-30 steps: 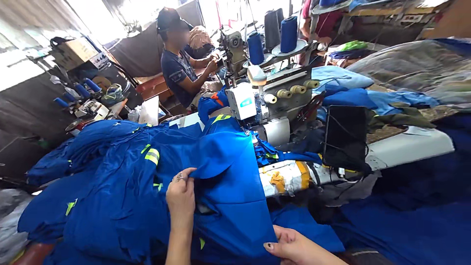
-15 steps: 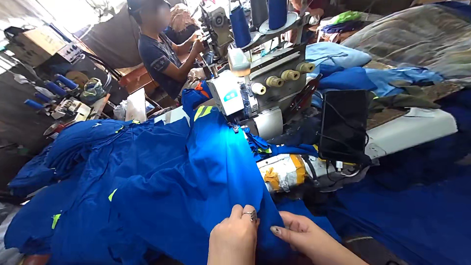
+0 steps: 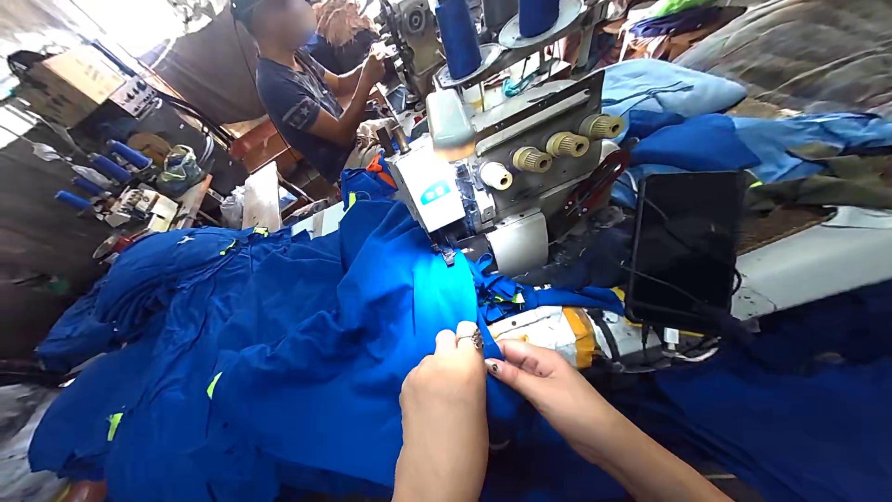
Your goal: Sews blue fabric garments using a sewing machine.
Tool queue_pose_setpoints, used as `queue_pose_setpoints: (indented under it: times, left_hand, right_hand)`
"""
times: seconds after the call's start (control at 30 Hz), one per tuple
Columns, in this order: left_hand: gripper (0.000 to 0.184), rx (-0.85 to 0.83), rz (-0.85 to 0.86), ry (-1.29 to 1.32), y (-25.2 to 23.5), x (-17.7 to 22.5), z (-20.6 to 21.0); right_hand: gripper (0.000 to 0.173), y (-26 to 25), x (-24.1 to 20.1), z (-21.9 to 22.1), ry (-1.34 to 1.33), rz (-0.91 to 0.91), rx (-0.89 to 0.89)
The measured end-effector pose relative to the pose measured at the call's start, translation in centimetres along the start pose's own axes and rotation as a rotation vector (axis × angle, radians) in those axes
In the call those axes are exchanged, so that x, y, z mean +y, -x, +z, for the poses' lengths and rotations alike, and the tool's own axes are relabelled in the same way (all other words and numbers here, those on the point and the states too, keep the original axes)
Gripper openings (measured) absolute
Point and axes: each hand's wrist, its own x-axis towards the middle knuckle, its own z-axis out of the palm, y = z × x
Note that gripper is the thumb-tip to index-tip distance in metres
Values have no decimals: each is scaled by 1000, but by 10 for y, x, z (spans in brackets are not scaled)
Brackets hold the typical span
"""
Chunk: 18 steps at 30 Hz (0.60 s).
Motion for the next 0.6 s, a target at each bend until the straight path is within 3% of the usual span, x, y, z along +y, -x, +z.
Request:
queue_pose_setpoints:
  times: [0.3, 0.47, 0.6]
  left_hand:
    - [15, 33, -60, -3, -21, 7, 19]
    - [12, 133, -74, 179, 10, 0, 25]
    - [8, 233, -45, 426, 45, -9, 27]
  right_hand:
    - [13, -20, -8, -7, 60, -22, 89]
    - [16, -6, -5, -14, 157, -78, 10]
    - [5, 15, -1, -20, 181, -47, -33]
